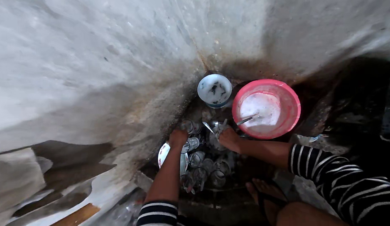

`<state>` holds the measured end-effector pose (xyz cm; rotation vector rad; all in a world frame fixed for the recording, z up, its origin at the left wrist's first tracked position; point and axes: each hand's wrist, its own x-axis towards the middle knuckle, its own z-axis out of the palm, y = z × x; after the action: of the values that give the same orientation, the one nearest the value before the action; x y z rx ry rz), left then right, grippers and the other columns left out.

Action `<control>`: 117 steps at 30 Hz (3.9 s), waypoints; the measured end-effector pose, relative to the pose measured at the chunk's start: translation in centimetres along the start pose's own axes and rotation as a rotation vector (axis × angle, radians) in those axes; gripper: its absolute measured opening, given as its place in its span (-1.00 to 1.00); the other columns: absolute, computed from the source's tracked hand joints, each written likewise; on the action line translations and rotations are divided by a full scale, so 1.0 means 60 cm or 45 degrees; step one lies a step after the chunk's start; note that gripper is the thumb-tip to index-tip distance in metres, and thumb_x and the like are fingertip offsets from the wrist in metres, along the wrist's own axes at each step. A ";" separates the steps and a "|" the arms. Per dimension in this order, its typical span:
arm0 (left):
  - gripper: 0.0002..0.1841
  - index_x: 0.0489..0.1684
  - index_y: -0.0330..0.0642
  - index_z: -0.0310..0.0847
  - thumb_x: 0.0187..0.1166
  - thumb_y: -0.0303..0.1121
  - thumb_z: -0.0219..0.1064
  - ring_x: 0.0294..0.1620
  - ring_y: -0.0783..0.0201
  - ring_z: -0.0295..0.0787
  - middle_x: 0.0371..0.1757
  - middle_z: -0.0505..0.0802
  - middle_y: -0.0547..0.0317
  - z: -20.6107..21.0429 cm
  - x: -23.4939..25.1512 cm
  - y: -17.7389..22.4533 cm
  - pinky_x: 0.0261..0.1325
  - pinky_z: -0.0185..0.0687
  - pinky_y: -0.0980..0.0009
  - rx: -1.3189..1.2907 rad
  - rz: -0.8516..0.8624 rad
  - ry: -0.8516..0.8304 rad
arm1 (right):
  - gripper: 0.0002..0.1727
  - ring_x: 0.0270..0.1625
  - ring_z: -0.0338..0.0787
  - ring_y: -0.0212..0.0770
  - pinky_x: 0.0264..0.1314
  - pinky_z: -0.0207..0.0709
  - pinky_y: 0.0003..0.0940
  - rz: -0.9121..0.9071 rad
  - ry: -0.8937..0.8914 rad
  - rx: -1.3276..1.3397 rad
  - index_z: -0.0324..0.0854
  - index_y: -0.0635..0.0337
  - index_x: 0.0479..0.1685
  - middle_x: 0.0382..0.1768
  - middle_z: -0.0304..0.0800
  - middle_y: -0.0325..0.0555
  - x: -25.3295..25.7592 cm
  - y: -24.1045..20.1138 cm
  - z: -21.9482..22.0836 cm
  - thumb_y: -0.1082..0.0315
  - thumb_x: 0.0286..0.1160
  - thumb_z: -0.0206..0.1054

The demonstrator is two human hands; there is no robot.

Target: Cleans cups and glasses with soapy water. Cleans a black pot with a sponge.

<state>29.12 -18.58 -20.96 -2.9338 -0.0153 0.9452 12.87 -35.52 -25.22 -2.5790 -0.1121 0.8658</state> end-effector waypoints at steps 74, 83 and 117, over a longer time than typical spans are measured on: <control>-0.50 0.55 -0.49 0.16 0.75 -0.40 0.18 -0.15 0.33 0.76 -0.08 0.76 0.03 -0.001 -0.233 0.061 -0.01 0.76 0.35 -1.230 0.887 0.774 | -0.63 -0.11 0.80 -0.38 0.10 0.72 -0.35 -0.218 0.545 1.783 0.67 0.26 0.15 -0.13 0.82 -0.12 -0.097 -0.029 -0.068 0.23 0.48 0.47; -0.28 -0.09 -0.23 0.53 0.74 0.34 -0.19 0.34 0.31 0.54 0.11 0.66 0.03 0.088 -0.284 0.048 0.49 0.44 0.33 -1.011 1.265 0.801 | -0.69 -0.10 0.79 -0.40 0.10 0.69 -0.39 -0.111 0.250 2.381 0.68 0.25 0.10 -0.15 0.83 -0.20 -0.112 -0.065 -0.053 0.17 0.72 0.30; -0.50 0.14 -0.35 0.60 0.87 0.00 0.02 -0.27 0.15 0.79 -0.24 0.80 -0.03 0.027 -0.468 -0.100 -0.14 0.77 0.17 -1.862 0.178 0.033 | -0.42 0.26 0.75 0.22 0.32 0.61 0.26 -0.588 0.210 -0.061 0.75 0.31 0.00 0.27 0.68 0.25 -0.315 -0.250 -0.171 -0.14 0.57 0.37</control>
<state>5.43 -13.29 -5.53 -4.2480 -0.8576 1.2510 4.57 -29.40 -1.11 -2.4990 -0.6557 0.4827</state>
